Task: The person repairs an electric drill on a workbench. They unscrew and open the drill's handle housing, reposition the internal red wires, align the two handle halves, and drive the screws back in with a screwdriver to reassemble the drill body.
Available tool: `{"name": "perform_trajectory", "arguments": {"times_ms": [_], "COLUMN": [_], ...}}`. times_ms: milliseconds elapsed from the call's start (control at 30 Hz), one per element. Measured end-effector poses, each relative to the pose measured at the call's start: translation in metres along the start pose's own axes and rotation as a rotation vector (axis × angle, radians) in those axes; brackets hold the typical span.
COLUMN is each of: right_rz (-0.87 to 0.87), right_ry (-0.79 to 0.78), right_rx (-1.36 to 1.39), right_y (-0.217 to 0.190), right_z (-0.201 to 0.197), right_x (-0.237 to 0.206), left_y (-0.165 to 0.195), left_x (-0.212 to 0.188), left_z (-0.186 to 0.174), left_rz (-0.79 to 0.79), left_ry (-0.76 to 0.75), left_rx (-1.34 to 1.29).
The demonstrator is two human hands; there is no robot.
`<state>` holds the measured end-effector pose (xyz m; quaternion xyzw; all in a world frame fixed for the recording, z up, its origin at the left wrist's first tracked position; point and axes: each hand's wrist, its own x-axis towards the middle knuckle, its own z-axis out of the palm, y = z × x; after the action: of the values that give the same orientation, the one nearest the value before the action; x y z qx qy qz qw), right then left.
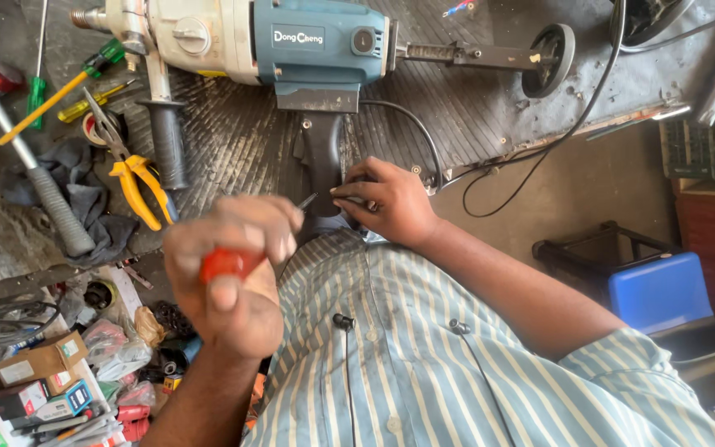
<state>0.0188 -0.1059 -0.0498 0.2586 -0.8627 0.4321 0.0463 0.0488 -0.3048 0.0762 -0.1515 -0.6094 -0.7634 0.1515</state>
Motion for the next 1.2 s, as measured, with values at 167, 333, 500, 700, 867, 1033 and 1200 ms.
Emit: {"name": "perform_trajectory", "arguments": {"times_ms": [167, 333, 500, 700, 867, 1033, 1200], "right_rz": [0.017, -0.003, -0.023, -0.024, -0.003, -0.004, 0.0], "right_ry": [0.015, 0.028, 0.04, 0.063, 0.069, 0.085, 0.096], "right_rx": [0.003, -0.043, -0.045, -0.021, -0.026, -0.001, -0.027], "right_y": [0.002, 0.006, 0.01, 0.013, 0.014, 0.013, 0.013], "right_z": [0.003, 0.006, 0.007, 0.008, 0.008, 0.008, 0.01], "right_x": [-0.003, -0.004, -0.005, -0.007, -0.007, -0.008, -0.009], "left_y": [0.008, 0.005, 0.004, 0.006, 0.007, 0.009, 0.001], "left_x": [-0.031, -0.025, -0.024, -0.025, -0.026, -0.024, -0.016], "left_z": [-0.004, 0.002, 0.009, 0.008, 0.01, 0.015, 0.026], "left_rz": [0.077, 0.065, 0.044, -0.02, -0.023, -0.044, 0.079], "left_ry": [-0.017, -0.147, -0.129, -0.136, -0.131, -0.122, 0.114], "left_rx": [-0.098, -0.078, -0.09, -0.091, -0.08, -0.077, 0.135]}}
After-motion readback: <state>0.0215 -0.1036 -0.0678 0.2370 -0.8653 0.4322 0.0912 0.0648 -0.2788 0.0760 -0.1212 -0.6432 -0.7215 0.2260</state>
